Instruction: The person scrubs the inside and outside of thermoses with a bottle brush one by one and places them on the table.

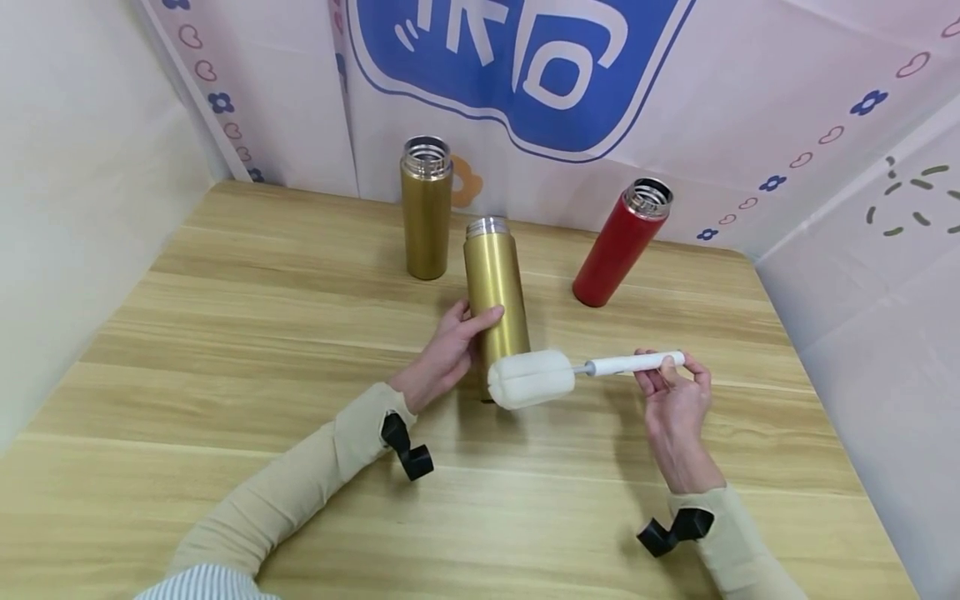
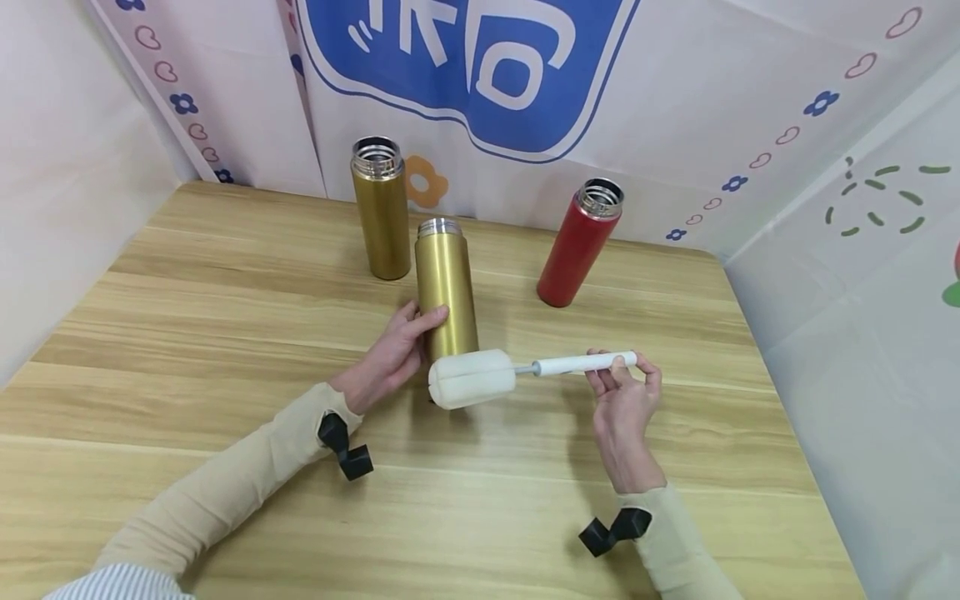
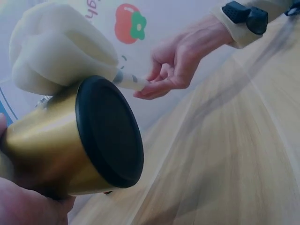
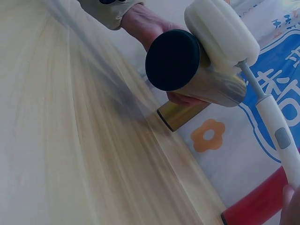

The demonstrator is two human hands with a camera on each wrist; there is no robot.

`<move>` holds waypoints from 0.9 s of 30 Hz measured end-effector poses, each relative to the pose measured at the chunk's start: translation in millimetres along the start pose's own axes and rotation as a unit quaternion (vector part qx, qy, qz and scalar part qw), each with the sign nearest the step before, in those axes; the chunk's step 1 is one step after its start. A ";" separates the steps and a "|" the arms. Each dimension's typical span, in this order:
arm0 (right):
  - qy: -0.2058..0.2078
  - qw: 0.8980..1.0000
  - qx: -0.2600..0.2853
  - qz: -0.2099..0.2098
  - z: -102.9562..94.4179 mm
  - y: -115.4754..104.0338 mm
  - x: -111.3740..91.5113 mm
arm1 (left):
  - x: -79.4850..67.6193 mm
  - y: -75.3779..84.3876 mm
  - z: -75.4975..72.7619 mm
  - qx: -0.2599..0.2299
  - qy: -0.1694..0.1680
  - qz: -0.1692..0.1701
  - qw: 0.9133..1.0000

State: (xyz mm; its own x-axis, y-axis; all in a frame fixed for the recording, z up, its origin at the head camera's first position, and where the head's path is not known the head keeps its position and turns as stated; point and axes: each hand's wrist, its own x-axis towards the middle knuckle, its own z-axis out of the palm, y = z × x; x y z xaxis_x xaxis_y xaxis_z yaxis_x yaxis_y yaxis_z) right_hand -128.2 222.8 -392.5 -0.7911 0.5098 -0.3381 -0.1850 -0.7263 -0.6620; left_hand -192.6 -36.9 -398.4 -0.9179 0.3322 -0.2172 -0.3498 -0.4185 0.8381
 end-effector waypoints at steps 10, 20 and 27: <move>-0.005 1.000 -0.006 -0.006 -4.7 0.8 0.8 | -2.2 3.1 1.9 -0.021 0.012 0.001 1.000; 0.005 1.000 -0.007 -0.003 -5.5 2.7 2.4 | -2.8 3.2 1.5 -0.014 -0.009 -0.008 1.000; 0.021 0.999 -0.019 0.016 0.8 0.2 10.8 | -6.0 2.2 2.7 0.015 -0.038 -0.010 0.999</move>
State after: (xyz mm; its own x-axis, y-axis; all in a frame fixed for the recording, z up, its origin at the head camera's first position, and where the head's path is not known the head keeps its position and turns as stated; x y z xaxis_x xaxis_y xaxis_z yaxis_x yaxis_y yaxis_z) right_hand -137.2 227.8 -395.8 -0.7713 0.5053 -0.3870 -0.1365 -0.7253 -0.6747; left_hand -187.3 -37.6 -393.9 -0.8934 0.4043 -0.1959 -0.3609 -0.3860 0.8490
